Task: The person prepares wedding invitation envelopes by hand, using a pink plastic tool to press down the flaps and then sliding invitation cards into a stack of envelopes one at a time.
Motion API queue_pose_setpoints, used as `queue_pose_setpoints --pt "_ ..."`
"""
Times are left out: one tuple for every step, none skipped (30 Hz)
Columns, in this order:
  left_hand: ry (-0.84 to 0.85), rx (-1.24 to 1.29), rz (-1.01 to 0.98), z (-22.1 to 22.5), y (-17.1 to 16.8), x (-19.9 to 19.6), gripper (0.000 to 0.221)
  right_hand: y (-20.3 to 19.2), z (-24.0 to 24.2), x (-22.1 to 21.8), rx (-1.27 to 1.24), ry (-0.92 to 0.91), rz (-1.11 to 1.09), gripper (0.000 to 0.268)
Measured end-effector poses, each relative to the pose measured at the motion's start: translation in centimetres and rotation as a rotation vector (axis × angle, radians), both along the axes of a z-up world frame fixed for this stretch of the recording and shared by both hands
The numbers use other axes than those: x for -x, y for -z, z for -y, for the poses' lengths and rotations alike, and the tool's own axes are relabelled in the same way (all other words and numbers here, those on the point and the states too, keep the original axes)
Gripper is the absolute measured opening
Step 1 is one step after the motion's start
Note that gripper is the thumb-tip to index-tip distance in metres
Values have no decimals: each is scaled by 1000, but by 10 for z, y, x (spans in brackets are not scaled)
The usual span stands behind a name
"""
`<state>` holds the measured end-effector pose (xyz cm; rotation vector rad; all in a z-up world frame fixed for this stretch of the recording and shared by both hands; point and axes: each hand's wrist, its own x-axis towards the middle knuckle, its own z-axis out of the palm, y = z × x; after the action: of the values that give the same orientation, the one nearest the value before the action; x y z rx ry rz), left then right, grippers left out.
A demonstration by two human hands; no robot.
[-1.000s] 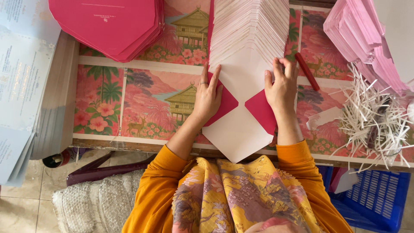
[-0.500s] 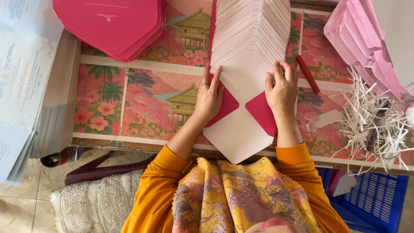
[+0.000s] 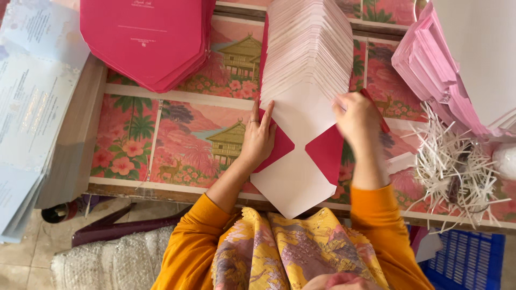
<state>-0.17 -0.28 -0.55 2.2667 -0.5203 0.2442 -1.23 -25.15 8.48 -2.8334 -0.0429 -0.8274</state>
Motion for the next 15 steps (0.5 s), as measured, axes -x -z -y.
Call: queue_pose_setpoints --pt "13 22 21 -1 0 1 64 -42 -2 -3 26 -23 97 25" --pt "26 44 41 -1 1 2 66 -84 -3 -7 54 -48 192 25" --pt "37 40 23 -2 -3 4 66 -110 -15 -5 50 -37 174 25" --pt "58 73 12 -4 -6 6 65 -136 -27 -4 -90 -50 387 15" --pt "75 113 18 -4 -12 0 65 -166 -39 -10 -213 -71 620 17" --pt "82 115 15 -4 -12 2 65 -154 -41 -14 -209 -65 618 17" --pt "80 109 5 -4 -12 2 64 -144 -42 -21 -231 -124 520 13" --pt "78 103 -5 -4 -13 2 62 -134 -44 -26 -249 -185 421 15" --pt "76 109 0 -5 -6 6 62 -123 -30 -32 -243 -189 426 15" --pt "66 89 9 -6 0 10 63 -112 -16 -37 -195 -52 280 20" --pt "53 77 41 -3 2 1 64 -108 -1 -51 -137 79 159 41" --pt "49 91 71 -1 -1 -10 64 -113 26 -69 -125 71 188 41" --pt "44 77 65 -2 0 -4 63 -109 51 -79 -137 114 357 41" --pt "39 64 59 -3 3 1 62 -103 76 -89 -146 151 528 43" --pt "42 58 37 -4 0 6 62 -102 67 -95 -150 158 507 43"
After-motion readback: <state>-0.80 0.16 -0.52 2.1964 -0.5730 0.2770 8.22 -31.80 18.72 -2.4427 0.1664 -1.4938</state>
